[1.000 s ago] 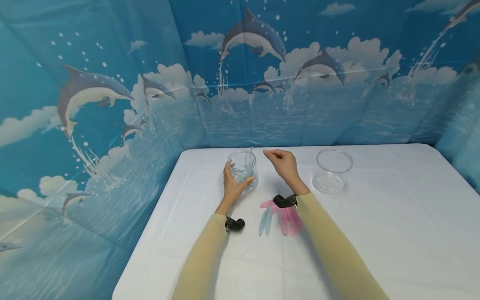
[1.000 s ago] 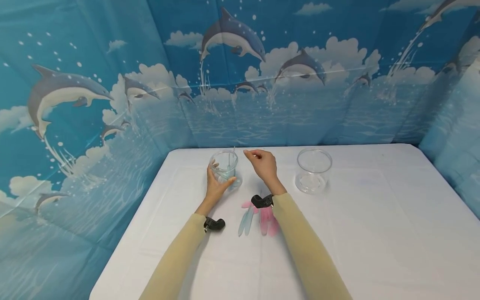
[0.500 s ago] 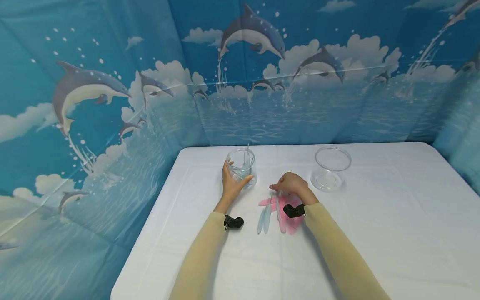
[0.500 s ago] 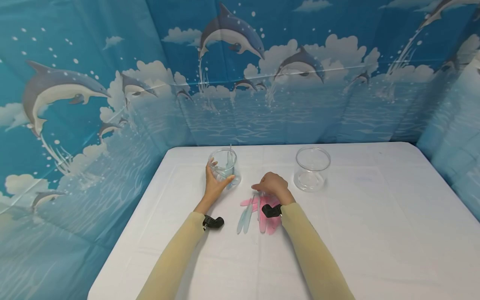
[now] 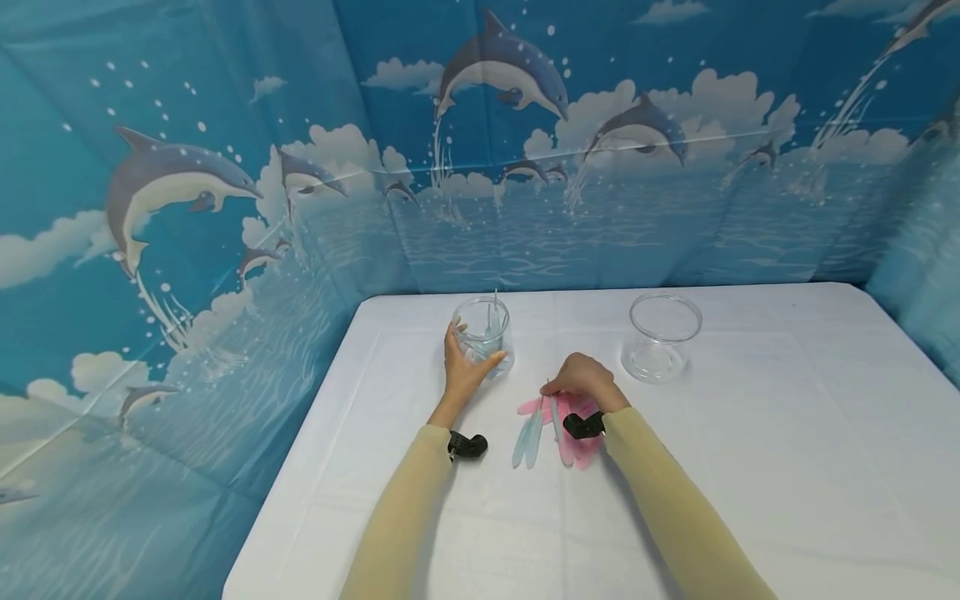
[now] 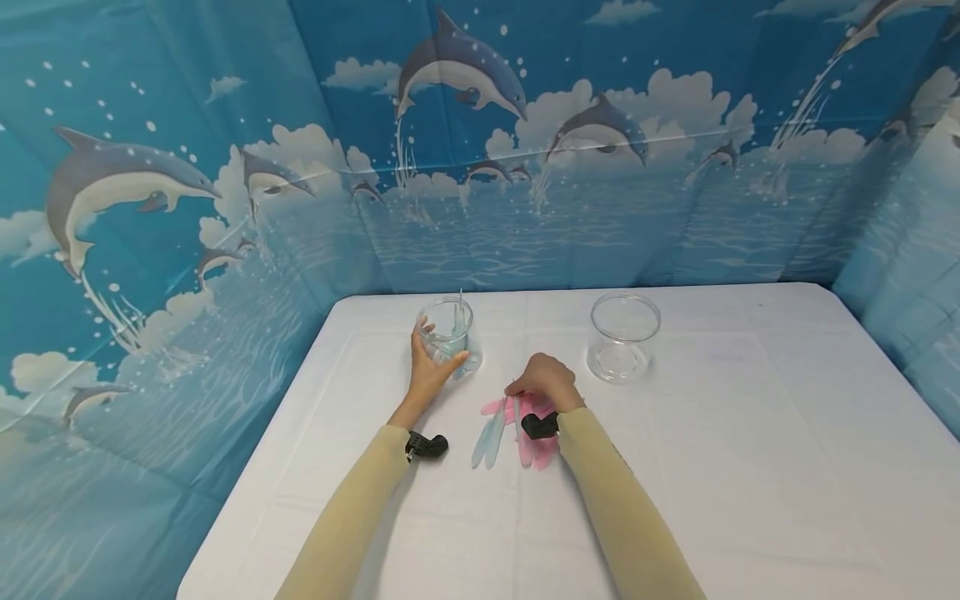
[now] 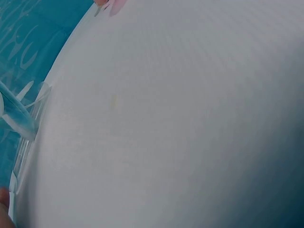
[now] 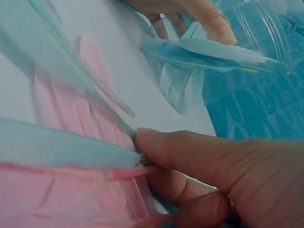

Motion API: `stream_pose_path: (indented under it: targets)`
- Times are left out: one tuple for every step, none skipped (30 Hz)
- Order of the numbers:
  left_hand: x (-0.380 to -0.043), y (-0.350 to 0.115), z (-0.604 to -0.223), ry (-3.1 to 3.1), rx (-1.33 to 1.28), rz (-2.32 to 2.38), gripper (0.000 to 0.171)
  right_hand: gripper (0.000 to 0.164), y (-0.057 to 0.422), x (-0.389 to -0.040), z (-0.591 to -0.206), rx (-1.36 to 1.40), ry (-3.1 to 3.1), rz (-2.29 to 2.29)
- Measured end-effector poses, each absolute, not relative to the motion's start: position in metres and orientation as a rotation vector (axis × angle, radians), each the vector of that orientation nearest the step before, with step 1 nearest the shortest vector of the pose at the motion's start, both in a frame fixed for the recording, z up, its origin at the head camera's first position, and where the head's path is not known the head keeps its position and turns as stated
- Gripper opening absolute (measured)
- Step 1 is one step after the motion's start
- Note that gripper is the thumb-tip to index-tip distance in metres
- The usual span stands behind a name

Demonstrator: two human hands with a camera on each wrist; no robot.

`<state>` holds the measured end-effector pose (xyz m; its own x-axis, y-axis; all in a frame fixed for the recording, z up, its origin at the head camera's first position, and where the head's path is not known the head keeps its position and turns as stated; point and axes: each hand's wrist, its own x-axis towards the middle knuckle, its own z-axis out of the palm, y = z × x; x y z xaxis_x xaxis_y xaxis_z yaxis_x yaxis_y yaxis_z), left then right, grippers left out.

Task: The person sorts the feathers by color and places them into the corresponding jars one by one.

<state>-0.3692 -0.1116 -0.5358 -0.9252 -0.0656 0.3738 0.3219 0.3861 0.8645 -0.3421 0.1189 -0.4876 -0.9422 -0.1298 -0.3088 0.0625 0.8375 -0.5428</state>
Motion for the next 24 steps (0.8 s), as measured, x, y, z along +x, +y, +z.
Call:
stream_pose_path:
  targets:
    - [-0.369,-0.111,-0.536,-2.301,-0.224,-1.551,0.103,0.033,0.119,-0.342,-0.489,-0.058,2.671,-0.830]
    - [-0.369,-0.111,-0.536,-2.297,-0.226,-1.553,0.103,0.033,0.120,-0.343,-0.489,-0.065,2.659,-0.848]
    - [-0.369,-0.111,-0.536,-2.295,-0.226,-1.551,0.103,0.033,0.120,-0.343,-0.490,-0.071,2.650,-0.862]
    - [-0.369,-0.111,-0.536,-2.293,-0.226,-1.549,0.103,0.034,0.121,-0.344,-0.490,-0.078,2.643,-0.870]
    - [-0.369,-0.111,-0.536,-2.292,-0.225,-1.548,0.103,0.034,0.121,-0.344,-0.491,-0.075,2.634,-0.883]
    - [-0.369,-0.110,-0.535,-2.288,-0.228,-1.546,0.104,0.033,0.122,-0.344,-0.491,-0.084,2.630,-0.896]
    - [-0.369,-0.110,-0.535,-2.286,-0.232,-1.546,0.103,0.032,0.122,-0.344,-0.491,-0.087,2.621,-0.917]
    - [-0.368,-0.110,-0.535,-2.286,-0.233,-1.544,0.103,0.030,0.123,-0.344,-0.491,-0.095,2.614,-0.940]
    - [-0.368,-0.111,-0.535,-2.286,-0.236,-1.542,0.103,0.029,0.123,-0.344,-0.492,-0.091,2.597,-0.983]
    - [-0.368,-0.111,-0.535,-2.285,-0.239,-1.539,0.103,0.027,0.125,-0.344,-0.492,-0.089,2.582,-1.027]
    - [-0.368,-0.111,-0.535,-2.285,-0.243,-1.540,0.103,0.027,0.126,-0.345,-0.492,-0.090,2.567,-1.071]
    - [-0.368,-0.110,-0.535,-2.284,-0.245,-1.541,0.103,0.027,0.127,-0.345,-0.492,-0.086,2.553,-1.113]
    - [-0.368,-0.111,-0.535,-2.287,-0.244,-1.543,0.103,0.028,0.129,-0.346,-0.492,-0.078,2.534,-1.156]
    - [-0.368,-0.110,-0.535,-2.289,-0.242,-1.545,0.103,0.030,0.131,-0.346,-0.491,-0.071,2.518,-1.195]
    - [-0.368,-0.110,-0.535,-2.289,-0.239,-1.549,0.104,0.031,0.132,-0.347,-0.490,-0.060,2.493,-1.237]
    - [-0.368,-0.110,-0.535,-2.290,-0.235,-1.550,0.104,0.033,0.134,-0.348,-0.488,-0.058,2.481,-1.263]
    - [-0.368,-0.110,-0.535,-2.292,-0.230,-1.553,0.104,0.034,0.135,-0.349,-0.486,-0.050,2.464,-1.295]
    - [-0.368,-0.110,-0.534,-2.294,-0.226,-1.553,0.104,0.034,0.136,-0.350,-0.484,-0.037,2.449,-1.330]
    - [-0.368,-0.111,-0.534,-2.296,-0.224,-1.550,0.104,0.035,0.137,-0.351,-0.481,-0.037,2.436,-1.367]
    - [-0.368,-0.111,-0.535,-2.296,-0.222,-1.547,0.104,0.035,0.137,-0.352,-0.478,-0.030,2.426,-1.407]
    - [-0.368,-0.111,-0.535,-2.296,-0.222,-1.545,0.104,0.035,0.137,-0.352,-0.474,-0.031,2.420,-1.444]
    - [-0.368,-0.110,-0.535,-2.297,-0.223,-1.540,0.104,0.036,0.136,-0.352,-0.470,-0.036,2.420,-1.485]
    - [-0.368,-0.110,-0.535,-2.297,-0.224,-1.538,0.104,0.036,0.135,-0.352,-0.465,-0.047,2.425,-1.519]
    - [-0.368,-0.110,-0.535,-2.296,-0.223,-1.535,0.104,0.036,0.134,-0.352,-0.460,-0.075,2.431,-1.563]
